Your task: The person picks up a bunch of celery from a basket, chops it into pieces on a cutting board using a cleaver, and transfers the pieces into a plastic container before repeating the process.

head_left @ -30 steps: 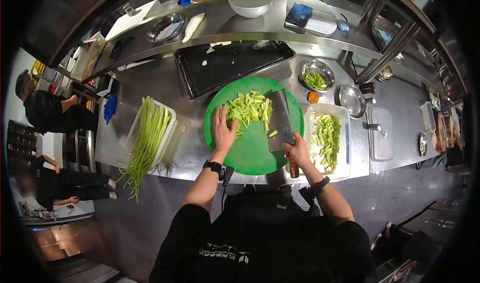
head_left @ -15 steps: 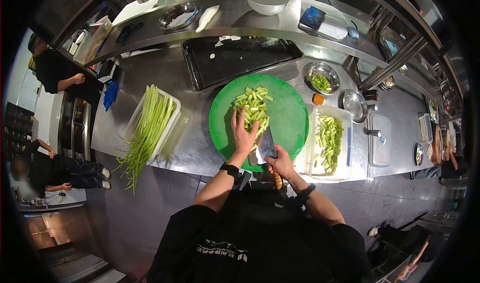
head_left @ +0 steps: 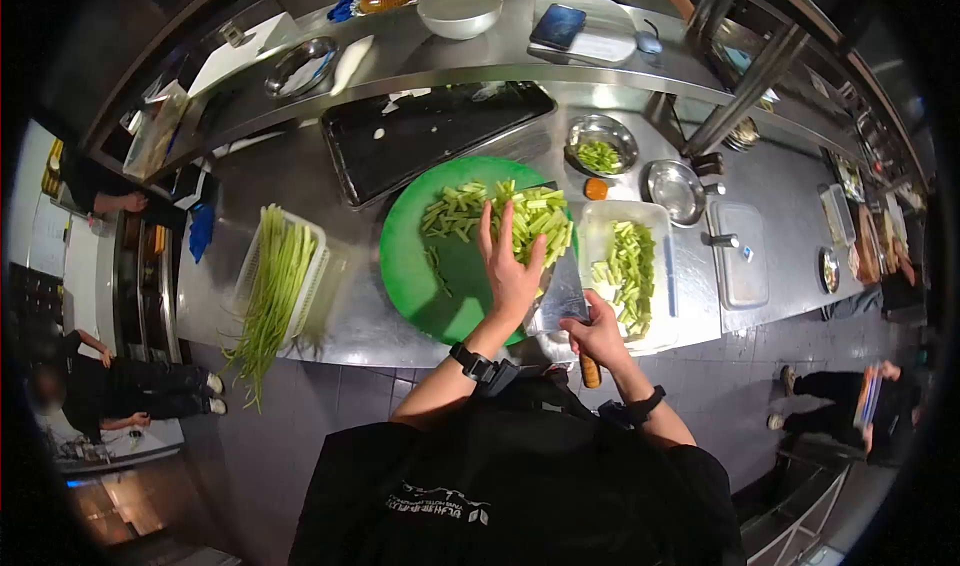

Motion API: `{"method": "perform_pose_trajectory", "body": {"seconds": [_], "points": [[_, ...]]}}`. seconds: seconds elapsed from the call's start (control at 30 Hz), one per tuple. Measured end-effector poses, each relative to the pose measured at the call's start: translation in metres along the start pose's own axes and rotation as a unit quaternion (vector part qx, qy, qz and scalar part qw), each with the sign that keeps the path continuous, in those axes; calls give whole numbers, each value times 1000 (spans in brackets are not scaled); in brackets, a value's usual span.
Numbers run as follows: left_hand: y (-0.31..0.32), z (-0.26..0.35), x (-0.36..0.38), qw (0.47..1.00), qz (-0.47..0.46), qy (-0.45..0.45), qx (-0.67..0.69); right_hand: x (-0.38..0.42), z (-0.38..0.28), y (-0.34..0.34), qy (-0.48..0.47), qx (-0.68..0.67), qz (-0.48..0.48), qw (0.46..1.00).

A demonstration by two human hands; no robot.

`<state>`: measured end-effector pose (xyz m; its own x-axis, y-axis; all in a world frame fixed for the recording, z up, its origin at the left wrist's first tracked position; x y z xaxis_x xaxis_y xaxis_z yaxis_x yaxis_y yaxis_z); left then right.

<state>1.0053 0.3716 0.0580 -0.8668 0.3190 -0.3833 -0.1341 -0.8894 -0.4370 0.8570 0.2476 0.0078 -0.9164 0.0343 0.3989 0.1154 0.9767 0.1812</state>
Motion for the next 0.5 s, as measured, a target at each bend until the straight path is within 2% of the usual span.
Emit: {"method": "perform_pose_trajectory", "body": {"seconds": [0.13, 0.23, 0.27, 0.3, 0.37, 0.4, 0.47, 0.5], "points": [[45, 61, -6, 996, -18, 54, 64, 54, -27, -47, -16, 22, 97, 995], [96, 78, 1, 989, -37, 63, 126, 89, -39, -78, -45, 17, 121, 992], [114, 75, 6, 987, -61, 54, 141, 96, -35, -92, -2, 40, 138, 990], [139, 61, 12, 987, -82, 36, 133, 104, -38, -107, 39, 169, 176, 969], [176, 21, 27, 985, -152, -48, 72, 108, -39, -123, 55, 359, 249, 898], [181, 5, 32, 985, -141, -57, 82, 114, -37, -127, 57, 357, 256, 897], [164, 2, 21, 980, -148, -45, 125, 126, -32, -144, 50, 228, 314, 920], [153, -2, 21, 975, -154, -52, 154, 130, -30, -148, 55, 228, 311, 921]]}}
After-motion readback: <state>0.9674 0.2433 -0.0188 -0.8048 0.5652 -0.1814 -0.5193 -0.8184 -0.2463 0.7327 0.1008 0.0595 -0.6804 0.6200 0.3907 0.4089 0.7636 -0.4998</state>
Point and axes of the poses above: each hand's wrist, its own x-axis away from the middle knuckle, its own y-axis out of the palm, z = x × y, the point moved 6 cm from there along -x, towards the middle knuckle, and after that the axes turned 10 degrees about -z, right-handed, at the moved point
